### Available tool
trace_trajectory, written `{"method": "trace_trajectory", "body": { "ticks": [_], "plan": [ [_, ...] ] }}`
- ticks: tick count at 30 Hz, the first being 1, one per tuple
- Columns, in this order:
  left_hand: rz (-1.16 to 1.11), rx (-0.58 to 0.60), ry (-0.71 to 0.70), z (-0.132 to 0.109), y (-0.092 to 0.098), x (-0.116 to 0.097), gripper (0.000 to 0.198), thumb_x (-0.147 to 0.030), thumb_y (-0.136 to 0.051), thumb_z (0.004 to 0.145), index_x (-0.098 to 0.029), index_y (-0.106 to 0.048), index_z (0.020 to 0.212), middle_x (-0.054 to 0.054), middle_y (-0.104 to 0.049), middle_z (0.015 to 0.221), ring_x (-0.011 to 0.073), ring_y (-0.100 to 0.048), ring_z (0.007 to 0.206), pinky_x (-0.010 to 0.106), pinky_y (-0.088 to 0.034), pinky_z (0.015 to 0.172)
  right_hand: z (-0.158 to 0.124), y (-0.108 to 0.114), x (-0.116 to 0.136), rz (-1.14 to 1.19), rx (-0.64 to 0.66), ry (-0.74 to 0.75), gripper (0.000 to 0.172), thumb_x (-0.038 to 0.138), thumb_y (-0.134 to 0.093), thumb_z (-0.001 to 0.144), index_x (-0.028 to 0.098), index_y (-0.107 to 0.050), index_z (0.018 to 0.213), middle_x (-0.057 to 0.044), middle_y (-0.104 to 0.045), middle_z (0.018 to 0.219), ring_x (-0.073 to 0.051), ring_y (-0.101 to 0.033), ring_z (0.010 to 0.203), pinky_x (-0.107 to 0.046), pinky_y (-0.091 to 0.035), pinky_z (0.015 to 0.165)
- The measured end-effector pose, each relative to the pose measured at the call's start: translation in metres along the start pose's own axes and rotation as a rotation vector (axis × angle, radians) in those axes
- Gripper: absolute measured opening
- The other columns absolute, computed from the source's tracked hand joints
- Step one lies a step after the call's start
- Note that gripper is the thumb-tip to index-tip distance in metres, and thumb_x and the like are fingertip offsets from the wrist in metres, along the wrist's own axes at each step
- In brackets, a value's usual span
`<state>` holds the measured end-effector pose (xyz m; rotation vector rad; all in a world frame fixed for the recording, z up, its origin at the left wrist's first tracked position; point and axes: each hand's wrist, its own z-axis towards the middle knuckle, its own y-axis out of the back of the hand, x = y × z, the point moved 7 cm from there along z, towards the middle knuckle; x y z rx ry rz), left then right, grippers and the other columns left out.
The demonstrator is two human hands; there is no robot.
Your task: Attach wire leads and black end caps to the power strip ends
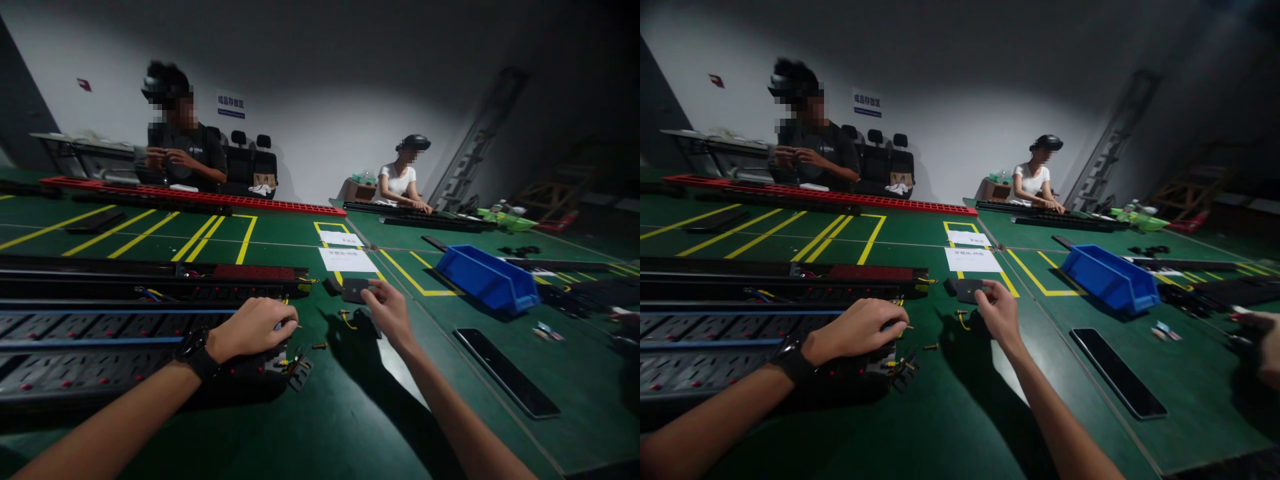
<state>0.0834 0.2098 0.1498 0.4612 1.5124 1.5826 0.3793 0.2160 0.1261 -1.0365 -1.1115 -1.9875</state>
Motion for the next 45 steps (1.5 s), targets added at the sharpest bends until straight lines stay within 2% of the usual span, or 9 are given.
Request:
{"method": "trace_trajectory", "body": {
  "ticks": [2, 5, 8, 12, 18, 23, 29, 38, 45],
  "plan": [
    [-0.004, 0.007, 0.003, 0.0, 0.0, -0.001, 0.022, -0.029, -0.056, 0.108, -0.021, -0.077, 0.108, 0.007, -0.081, 0.105, 0.0265, -0.077, 0.097, 0.033, -0.05, 0.079, -0.019, -0.019, 0.021, -0.108, 0.032, 0.123, 0.033, 0.046, -0.067, 0.087, 0.022, -0.075, 0.108, -0.003, -0.072, 0.073, -0.024, -0.067, 0.07, -0.037, -0.051, 0.073],
    [-0.007, 0.004, 0.0, 0.001, 0.001, -0.002, 0.021, -0.028, -0.056, 0.107, -0.021, -0.077, 0.107, 0.006, -0.081, 0.104, 0.0265, -0.076, 0.096, 0.034, -0.049, 0.078, -0.044, -0.047, 0.041, -0.223, 0.098, 0.228, 0.025, 0.036, -0.064, 0.089, 0.025, -0.075, 0.109, -0.002, -0.071, 0.074, -0.024, -0.066, 0.071, -0.037, -0.047, 0.075],
    [-0.003, 0.001, -0.001, 0.001, 0.0, -0.002, 0.02, -0.027, -0.057, 0.106, -0.021, -0.076, 0.106, 0.006, -0.081, 0.102, 0.0264, -0.076, 0.095, 0.033, -0.047, 0.076, -0.06, -0.067, 0.049, -0.264, 0.172, 0.29, 0.022, 0.031, -0.063, 0.092, 0.025, -0.075, 0.11, -0.002, -0.073, 0.077, -0.025, -0.069, 0.077, -0.038, -0.045, 0.08],
    [0.007, -0.009, -0.01, 0.001, 0.001, -0.003, 0.018, -0.026, -0.058, 0.106, -0.021, -0.075, 0.106, 0.005, -0.08, 0.101, 0.0259, -0.075, 0.093, 0.033, -0.046, 0.075, -0.071, -0.081, 0.052, -0.235, 0.291, 0.348, 0.026, 0.028, -0.063, 0.094, 0.022, -0.074, 0.117, -0.003, -0.075, 0.083, -0.025, -0.07, 0.081, -0.039, -0.045, 0.083],
    [0.024, -0.01, -0.012, 0.001, 0.0, -0.003, 0.016, -0.024, -0.059, 0.106, -0.021, -0.074, 0.105, 0.004, -0.079, 0.1, 0.0254, -0.074, 0.092, 0.032, -0.045, 0.073, -0.082, -0.092, 0.051, -0.246, 0.453, 0.393, 0.048, 0.017, -0.065, 0.086, 0.019, -0.071, 0.133, -0.004, -0.076, 0.091, -0.025, -0.069, 0.086, -0.041, -0.047, 0.085],
    [0.048, -0.008, -0.015, 0.001, -0.001, -0.002, 0.015, -0.022, -0.06, 0.105, -0.02, -0.075, 0.104, 0.005, -0.079, 0.101, 0.0259, -0.075, 0.094, 0.033, -0.046, 0.074, -0.084, -0.096, 0.05, -0.211, 0.57, 0.378, 0.055, 0.013, -0.067, 0.084, 0.022, -0.071, 0.138, -0.006, -0.08, 0.099, -0.025, -0.07, 0.091, -0.04, -0.05, 0.086],
    [0.028, -0.002, -0.015, 0.0, 0.0, -0.004, 0.015, -0.021, -0.059, 0.105, -0.02, -0.073, 0.104, 0.005, -0.078, 0.1, 0.0263, -0.074, 0.092, 0.033, -0.045, 0.073, -0.083, -0.096, 0.05, -0.18, 0.627, 0.353, 0.057, 0.01, -0.067, 0.083, 0.024, -0.073, 0.138, -0.005, -0.081, 0.103, -0.025, -0.07, 0.095, -0.041, -0.052, 0.087],
    [-0.035, -0.091, 0.041, 0.002, 0.005, 0.004, 0.017, -0.011, -0.057, 0.089, -0.02, -0.07, 0.095, 0.003, -0.075, 0.088, 0.0216, -0.069, 0.078, 0.032, -0.041, 0.069, -0.089, -0.097, 0.056, -0.104, 0.675, 0.402, 0.072, 0.004, -0.057, 0.078, 0.021, -0.066, 0.148, -0.009, -0.081, 0.114, -0.027, -0.07, 0.107, -0.042, -0.055, 0.096],
    [-0.028, -0.092, 0.063, 0.0, 0.005, 0.005, 0.018, -0.011, -0.062, 0.084, -0.022, -0.076, 0.091, 0.0, -0.074, 0.078, 0.019, -0.067, 0.069, 0.03, -0.036, 0.064, -0.091, -0.104, 0.049, 0.164, 0.759, 0.237, 0.078, 0.004, -0.054, 0.076, 0.023, -0.06, 0.152, -0.01, -0.081, 0.125, -0.027, -0.074, 0.116, -0.048, -0.056, 0.105]
  ]
}}
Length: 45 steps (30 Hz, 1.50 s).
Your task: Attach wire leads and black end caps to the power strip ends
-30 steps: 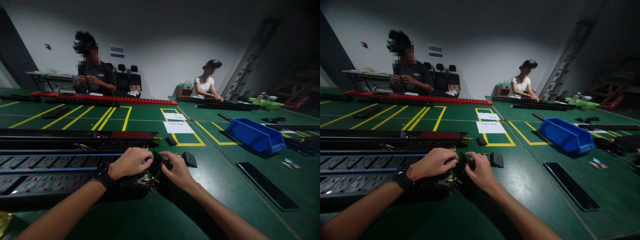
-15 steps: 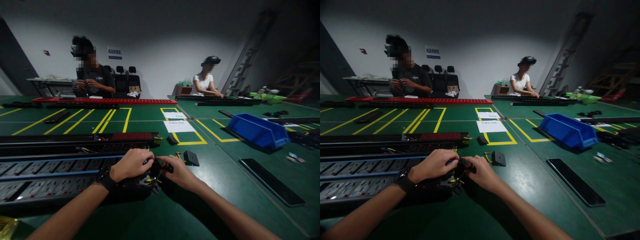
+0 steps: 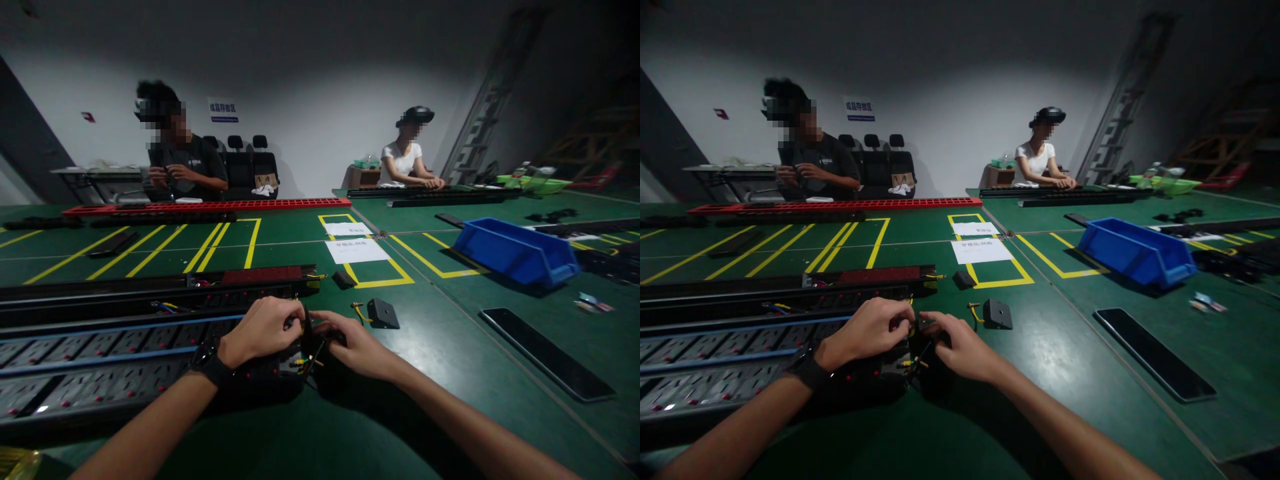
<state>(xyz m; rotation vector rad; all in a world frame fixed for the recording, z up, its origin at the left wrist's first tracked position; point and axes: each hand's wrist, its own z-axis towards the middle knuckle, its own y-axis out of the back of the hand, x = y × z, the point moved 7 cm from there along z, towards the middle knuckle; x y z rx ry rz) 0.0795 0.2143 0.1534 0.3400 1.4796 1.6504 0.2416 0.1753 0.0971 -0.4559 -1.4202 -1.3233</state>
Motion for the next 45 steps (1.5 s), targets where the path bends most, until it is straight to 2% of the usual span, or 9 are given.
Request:
{"method": "trace_trajectory", "body": {
  "ticks": [6, 18, 25, 28, 31, 34, 38, 41, 45],
  "plan": [
    [0.02, 0.014, 0.009, 0.0, 0.002, -0.003, 0.018, -0.01, -0.064, 0.086, -0.021, -0.077, 0.091, 0.001, -0.075, 0.078, 0.0189, -0.067, 0.069, 0.029, -0.036, 0.064, 0.001, -0.004, 0.003, 0.218, 0.04, -0.016, 0.078, 0.008, -0.056, 0.076, 0.025, -0.06, 0.152, -0.011, -0.079, 0.13, -0.029, -0.074, 0.121, -0.051, -0.056, 0.109],
    [0.114, 0.049, -0.038, -0.002, -0.002, -0.011, 0.016, -0.01, -0.062, 0.09, -0.02, -0.073, 0.097, 0.004, -0.077, 0.092, 0.0229, -0.072, 0.084, 0.031, -0.046, 0.07, -0.002, -0.003, 0.003, 0.09, 0.01, -0.019, 0.071, 0.011, -0.051, 0.079, 0.026, -0.063, 0.147, -0.007, -0.082, 0.118, -0.026, -0.077, 0.111, -0.043, -0.059, 0.102],
    [0.099, 0.032, -0.058, -0.002, -0.002, -0.01, 0.017, -0.01, -0.058, 0.09, -0.02, -0.072, 0.093, 0.004, -0.076, 0.089, 0.0229, -0.071, 0.081, 0.032, -0.045, 0.068, -0.008, 0.071, 0.002, -0.295, -0.35, 0.02, 0.038, 0.028, -0.054, 0.099, 0.022, -0.07, 0.133, -0.009, -0.079, 0.101, -0.024, -0.071, 0.086, -0.039, -0.056, 0.078],
    [0.093, 0.037, -0.061, -0.002, -0.002, -0.009, 0.017, -0.011, -0.057, 0.091, -0.02, -0.072, 0.093, 0.004, -0.076, 0.089, 0.0227, -0.07, 0.081, 0.032, -0.045, 0.069, -0.01, 0.091, 0.002, -0.505, -0.323, 0.054, 0.023, 0.027, -0.057, 0.101, 0.022, -0.078, 0.108, -0.011, -0.077, 0.095, -0.027, -0.068, 0.089, -0.042, -0.051, 0.081],
    [0.099, 0.042, -0.056, -0.001, -0.001, -0.009, 0.017, -0.011, -0.057, 0.091, -0.02, -0.071, 0.092, 0.004, -0.075, 0.088, 0.0227, -0.07, 0.081, 0.033, -0.045, 0.069, -0.009, 0.083, 0.0, -0.609, -0.139, 0.078, 0.021, 0.027, -0.061, 0.101, 0.023, -0.078, 0.089, -0.008, -0.073, 0.084, -0.025, -0.065, 0.082, -0.039, -0.046, 0.077],
    [0.113, 0.048, -0.048, -0.001, -0.001, -0.009, 0.015, -0.011, -0.057, 0.092, -0.02, -0.069, 0.091, 0.004, -0.075, 0.089, 0.023, -0.07, 0.082, 0.032, -0.044, 0.07, -0.009, 0.064, 0.004, -0.662, -0.03, 0.095, 0.012, 0.024, -0.069, 0.097, 0.024, -0.081, 0.098, -0.006, -0.073, 0.088, -0.024, -0.065, 0.086, -0.038, -0.044, 0.079],
    [0.121, 0.062, -0.038, -0.001, -0.001, -0.009, 0.013, -0.011, -0.058, 0.091, -0.02, -0.067, 0.091, 0.004, -0.074, 0.088, 0.0234, -0.07, 0.081, 0.033, -0.045, 0.07, -0.008, 0.037, 0.015, -0.649, 0.078, 0.132, 0.019, 0.01, -0.072, 0.087, 0.025, -0.079, 0.097, -0.005, -0.075, 0.094, -0.024, -0.066, 0.093, -0.038, -0.043, 0.084],
    [0.125, 0.035, -0.052, -0.002, 0.0, -0.009, 0.013, -0.012, -0.056, 0.092, -0.02, -0.066, 0.093, 0.004, -0.074, 0.089, 0.0232, -0.07, 0.08, 0.033, -0.046, 0.07, -0.007, 0.033, 0.018, -0.617, 0.041, 0.139, 0.019, 0.006, -0.069, 0.085, 0.024, -0.075, 0.085, -0.004, -0.074, 0.088, -0.023, -0.066, 0.088, -0.038, -0.042, 0.084],
    [0.098, -0.109, -0.08, 0.0, 0.013, -0.01, 0.013, -0.016, -0.053, 0.095, -0.02, -0.065, 0.097, 0.005, -0.073, 0.088, 0.0233, -0.069, 0.08, 0.035, -0.047, 0.071, -0.006, 0.048, 0.015, -0.491, -0.152, 0.028, 0.01, 0.018, -0.068, 0.091, 0.024, -0.074, 0.086, -0.005, -0.074, 0.085, -0.022, -0.065, 0.081, -0.035, -0.042, 0.075]
  ]
}}
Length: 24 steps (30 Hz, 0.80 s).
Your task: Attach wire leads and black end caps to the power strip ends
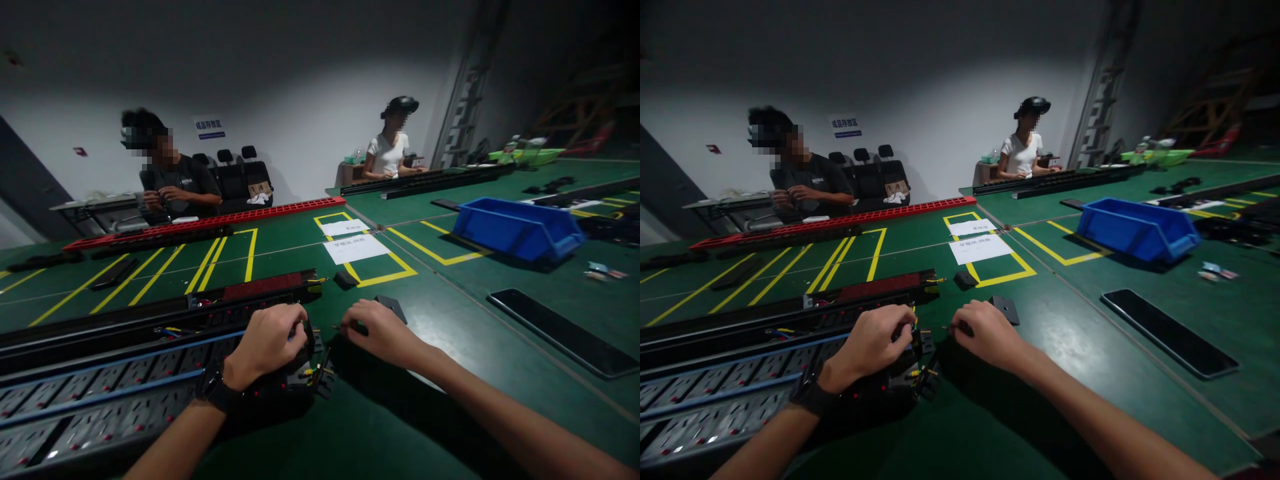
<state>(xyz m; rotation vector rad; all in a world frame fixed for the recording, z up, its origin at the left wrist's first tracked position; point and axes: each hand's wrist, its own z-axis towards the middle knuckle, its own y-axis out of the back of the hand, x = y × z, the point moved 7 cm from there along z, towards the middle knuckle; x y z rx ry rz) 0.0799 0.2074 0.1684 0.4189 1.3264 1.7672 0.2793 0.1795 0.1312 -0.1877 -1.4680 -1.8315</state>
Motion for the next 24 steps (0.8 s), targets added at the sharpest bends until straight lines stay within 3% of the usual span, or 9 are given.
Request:
{"method": "trace_trajectory", "body": {
  "ticks": [4, 9, 14, 19, 24],
  "plan": [
    [-0.115, -0.094, 0.012, 0.003, 0.014, -0.007, 0.008, -0.022, -0.056, 0.1, -0.021, -0.064, 0.098, 0.003, -0.072, 0.089, 0.0212, -0.068, 0.08, 0.033, -0.049, 0.07, 0.002, 0.001, -0.004, 0.342, -0.073, -0.16, 0.028, 0.043, -0.061, 0.1, 0.022, -0.074, 0.088, -0.003, -0.073, 0.079, -0.019, -0.062, 0.072, -0.033, -0.042, 0.068],
    [-0.08, 0.011, -0.169, 0.001, 0.011, -0.041, 0.017, -0.028, -0.062, 0.106, -0.02, -0.066, 0.12, 0.009, -0.07, 0.112, 0.0268, -0.067, 0.101, 0.038, -0.054, 0.081, 0.003, -0.021, 0.007, 0.657, 0.055, -0.214, 0.043, 0.06, -0.068, 0.094, 0.021, -0.066, 0.074, 0.002, -0.058, 0.065, -0.015, -0.049, 0.063, -0.029, -0.037, 0.062],
    [-0.044, 0.107, -0.241, 0.0, 0.002, -0.052, 0.017, -0.026, -0.053, 0.114, -0.018, -0.066, 0.121, 0.009, -0.071, 0.107, 0.0256, -0.065, 0.097, 0.039, -0.055, 0.082, -0.001, -0.029, 0.011, 0.853, 0.113, -0.246, 0.048, 0.067, -0.073, 0.088, 0.021, -0.068, 0.076, 0.004, -0.054, 0.065, -0.014, -0.045, 0.063, -0.029, -0.033, 0.062],
    [-0.031, 0.073, -0.214, 0.002, 0.018, -0.04, 0.031, -0.019, -0.046, 0.112, -0.019, -0.065, 0.136, 0.011, -0.067, 0.11, 0.0257, -0.065, 0.098, 0.038, -0.056, 0.082, -0.003, -0.034, 0.006, 0.988, 0.109, -0.362, 0.044, 0.066, -0.076, 0.085, 0.022, -0.072, 0.086, 0.005, -0.052, 0.065, -0.013, -0.042, 0.06, -0.028, -0.027, 0.058],
    [-0.108, -0.01, 0.017, 0.017, 0.05, 0.003, 0.023, -0.029, -0.05, 0.108, -0.02, -0.07, 0.116, 0.008, -0.073, 0.107, 0.0247, -0.069, 0.098, 0.038, -0.055, 0.087, -0.002, -0.047, -0.007, 1.042, 0.05, -0.476, 0.044, 0.066, -0.075, 0.086, 0.022, -0.069, 0.085, 0.005, -0.048, 0.065, -0.013, -0.037, 0.059, -0.029, -0.023, 0.056]
  ]
}}
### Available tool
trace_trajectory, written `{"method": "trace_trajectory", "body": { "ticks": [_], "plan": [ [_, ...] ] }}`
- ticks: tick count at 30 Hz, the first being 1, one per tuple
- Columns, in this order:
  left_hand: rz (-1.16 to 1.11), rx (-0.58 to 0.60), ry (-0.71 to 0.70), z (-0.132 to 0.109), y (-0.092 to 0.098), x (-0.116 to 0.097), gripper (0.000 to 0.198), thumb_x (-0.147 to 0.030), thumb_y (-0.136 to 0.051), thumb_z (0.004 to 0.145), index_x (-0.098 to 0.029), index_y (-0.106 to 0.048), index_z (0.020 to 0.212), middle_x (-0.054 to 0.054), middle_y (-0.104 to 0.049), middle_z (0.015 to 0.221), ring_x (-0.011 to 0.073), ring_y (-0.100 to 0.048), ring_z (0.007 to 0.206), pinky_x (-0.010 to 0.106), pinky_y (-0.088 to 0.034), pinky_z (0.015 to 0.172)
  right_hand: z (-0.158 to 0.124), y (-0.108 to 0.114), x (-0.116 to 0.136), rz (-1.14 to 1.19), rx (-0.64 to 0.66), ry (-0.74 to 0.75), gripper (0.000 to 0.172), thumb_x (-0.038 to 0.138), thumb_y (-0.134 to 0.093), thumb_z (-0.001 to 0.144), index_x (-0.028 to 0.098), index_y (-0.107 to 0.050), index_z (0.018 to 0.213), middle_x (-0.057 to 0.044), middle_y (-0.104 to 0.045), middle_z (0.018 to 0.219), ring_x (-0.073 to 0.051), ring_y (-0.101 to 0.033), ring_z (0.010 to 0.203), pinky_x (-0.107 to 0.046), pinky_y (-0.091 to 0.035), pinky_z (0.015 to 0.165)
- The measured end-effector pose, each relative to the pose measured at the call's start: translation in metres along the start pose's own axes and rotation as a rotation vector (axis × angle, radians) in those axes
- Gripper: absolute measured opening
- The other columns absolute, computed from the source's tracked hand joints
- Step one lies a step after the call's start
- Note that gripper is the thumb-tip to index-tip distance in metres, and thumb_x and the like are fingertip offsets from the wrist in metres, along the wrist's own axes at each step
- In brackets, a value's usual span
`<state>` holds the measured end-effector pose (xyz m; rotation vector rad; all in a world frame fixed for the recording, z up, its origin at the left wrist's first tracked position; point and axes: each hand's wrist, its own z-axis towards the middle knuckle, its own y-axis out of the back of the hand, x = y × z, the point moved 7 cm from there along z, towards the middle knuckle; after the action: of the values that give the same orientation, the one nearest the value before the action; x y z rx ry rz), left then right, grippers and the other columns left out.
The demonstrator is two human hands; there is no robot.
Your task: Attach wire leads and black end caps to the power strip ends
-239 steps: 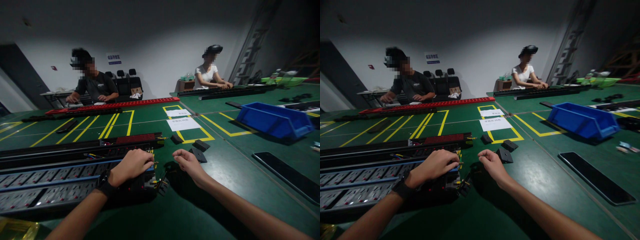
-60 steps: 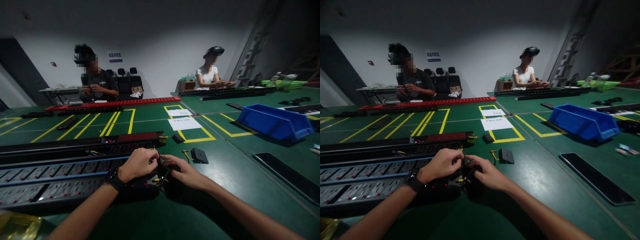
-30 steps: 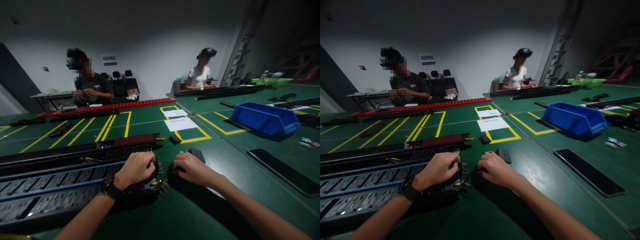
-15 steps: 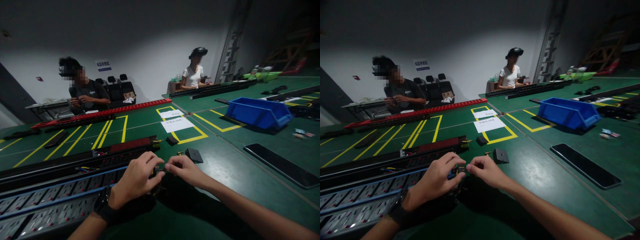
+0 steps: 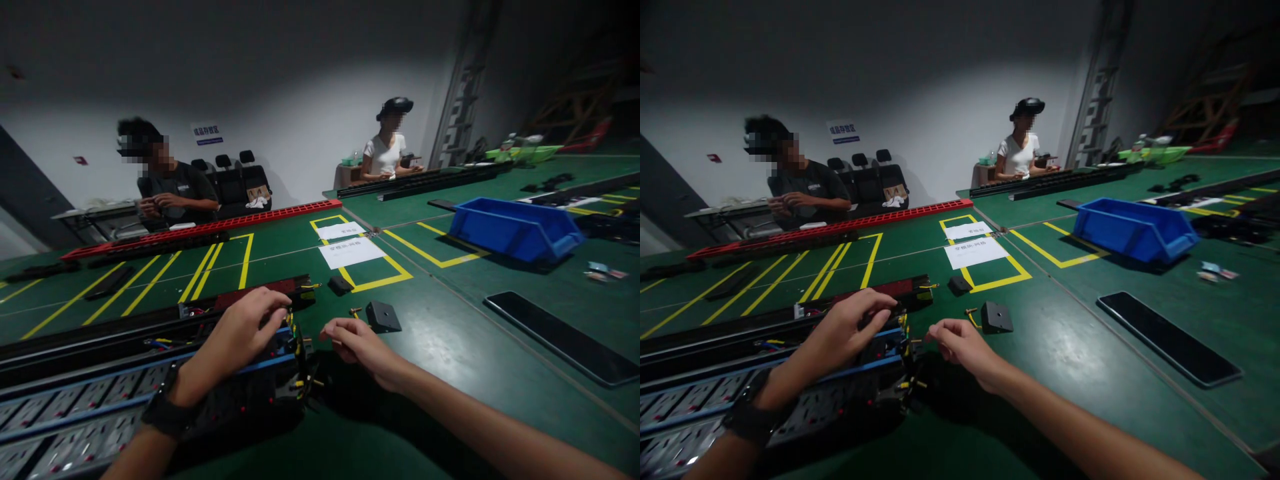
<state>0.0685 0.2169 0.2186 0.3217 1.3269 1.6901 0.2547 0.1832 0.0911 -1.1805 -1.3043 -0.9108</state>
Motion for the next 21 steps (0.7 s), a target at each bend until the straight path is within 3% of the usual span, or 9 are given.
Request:
{"method": "trace_trajectory", "body": {
  "ticks": [3, 6, 8, 16, 21],
  "plan": [
    [-0.012, 0.086, 0.137, 0.016, 0.0, 0.031, 0.021, -0.034, -0.054, 0.103, -0.02, -0.07, 0.107, 0.004, -0.074, 0.091, 0.0216, -0.068, 0.081, 0.034, -0.051, 0.075, 0.004, 0.0, -0.004, 0.048, 0.007, 0.0, 0.049, 0.07, -0.073, 0.087, 0.021, -0.068, 0.085, 0.006, -0.044, 0.063, -0.012, -0.034, 0.056, -0.029, -0.021, 0.055],
    [0.006, 0.193, 0.195, 0.03, -0.013, 0.058, 0.024, -0.041, -0.057, 0.099, -0.02, -0.069, 0.098, 0.002, -0.072, 0.082, 0.0208, -0.065, 0.073, 0.031, -0.045, 0.067, 0.004, 0.001, -0.002, 0.09, 0.016, 0.012, 0.049, 0.07, -0.072, 0.087, 0.021, -0.069, 0.086, 0.007, -0.041, 0.06, -0.011, -0.031, 0.055, -0.029, -0.019, 0.054],
    [-0.01, 0.203, 0.204, 0.035, -0.021, 0.069, 0.027, -0.043, -0.056, 0.099, -0.019, -0.067, 0.093, 0.001, -0.069, 0.077, 0.0196, -0.062, 0.069, 0.03, -0.043, 0.064, 0.004, 0.001, 0.0, 0.104, 0.024, 0.007, 0.05, 0.071, -0.071, 0.087, 0.021, -0.069, 0.086, 0.008, -0.04, 0.06, -0.011, -0.03, 0.054, -0.029, -0.018, 0.054],
    [-0.035, 0.19, 0.201, 0.022, -0.044, 0.078, 0.02, -0.036, -0.058, 0.096, -0.019, -0.068, 0.091, 0.002, -0.069, 0.078, 0.0179, -0.061, 0.067, 0.029, -0.041, 0.063, 0.005, 0.005, -0.008, 0.081, 0.022, -0.062, 0.056, 0.077, -0.068, 0.086, 0.021, -0.069, 0.087, 0.006, -0.045, 0.058, -0.011, -0.032, 0.052, -0.029, -0.018, 0.053],
    [0.023, 0.205, 0.222, 0.017, -0.047, 0.084, 0.013, -0.03, -0.059, 0.09, -0.021, -0.069, 0.092, 0.002, -0.073, 0.08, 0.0184, -0.064, 0.07, 0.029, -0.04, 0.064, 0.003, 0.008, -0.011, 0.109, 0.001, -0.098, 0.061, 0.081, -0.071, 0.083, 0.02, -0.07, 0.087, 0.005, -0.046, 0.057, -0.011, -0.034, 0.052, -0.03, -0.018, 0.052]
  ]
}}
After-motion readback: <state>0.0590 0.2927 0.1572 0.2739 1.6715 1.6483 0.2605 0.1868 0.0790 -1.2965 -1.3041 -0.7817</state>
